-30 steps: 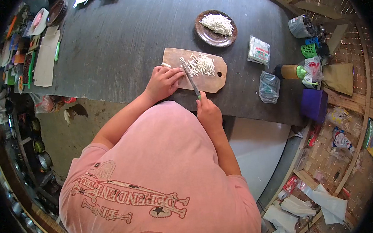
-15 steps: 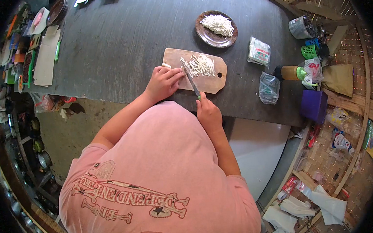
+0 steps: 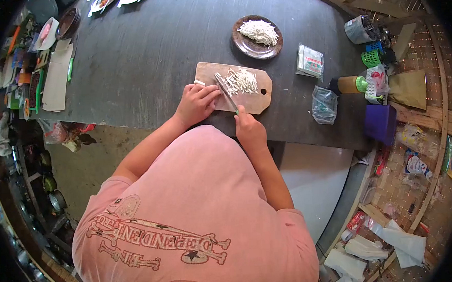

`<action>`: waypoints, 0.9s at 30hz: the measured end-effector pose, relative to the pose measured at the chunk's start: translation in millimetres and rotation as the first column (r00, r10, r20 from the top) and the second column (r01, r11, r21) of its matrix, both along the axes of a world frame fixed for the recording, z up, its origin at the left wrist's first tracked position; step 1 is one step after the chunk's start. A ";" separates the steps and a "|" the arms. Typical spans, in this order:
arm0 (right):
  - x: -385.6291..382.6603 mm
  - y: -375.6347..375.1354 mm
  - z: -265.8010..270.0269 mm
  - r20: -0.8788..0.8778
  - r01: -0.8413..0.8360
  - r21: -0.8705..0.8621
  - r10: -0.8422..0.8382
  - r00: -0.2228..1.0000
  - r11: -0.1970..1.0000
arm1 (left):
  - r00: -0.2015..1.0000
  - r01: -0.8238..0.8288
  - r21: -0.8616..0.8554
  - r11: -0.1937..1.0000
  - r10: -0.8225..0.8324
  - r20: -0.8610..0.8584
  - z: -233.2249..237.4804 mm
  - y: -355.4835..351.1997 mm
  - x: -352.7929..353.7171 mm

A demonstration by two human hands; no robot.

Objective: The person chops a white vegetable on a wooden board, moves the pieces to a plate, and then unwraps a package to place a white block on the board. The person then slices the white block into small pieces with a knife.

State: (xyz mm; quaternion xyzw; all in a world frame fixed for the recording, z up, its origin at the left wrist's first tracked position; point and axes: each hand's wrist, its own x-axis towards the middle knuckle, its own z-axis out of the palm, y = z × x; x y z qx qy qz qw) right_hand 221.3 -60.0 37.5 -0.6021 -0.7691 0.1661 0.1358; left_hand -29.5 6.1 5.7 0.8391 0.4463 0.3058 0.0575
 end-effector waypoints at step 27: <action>-3.2 -13.8 -11.0 0.032 0.010 0.007 -0.010 0.999 1.000 | 1.000 0.005 -0.003 1.000 -0.005 -0.009 -0.9 -2.9 0.2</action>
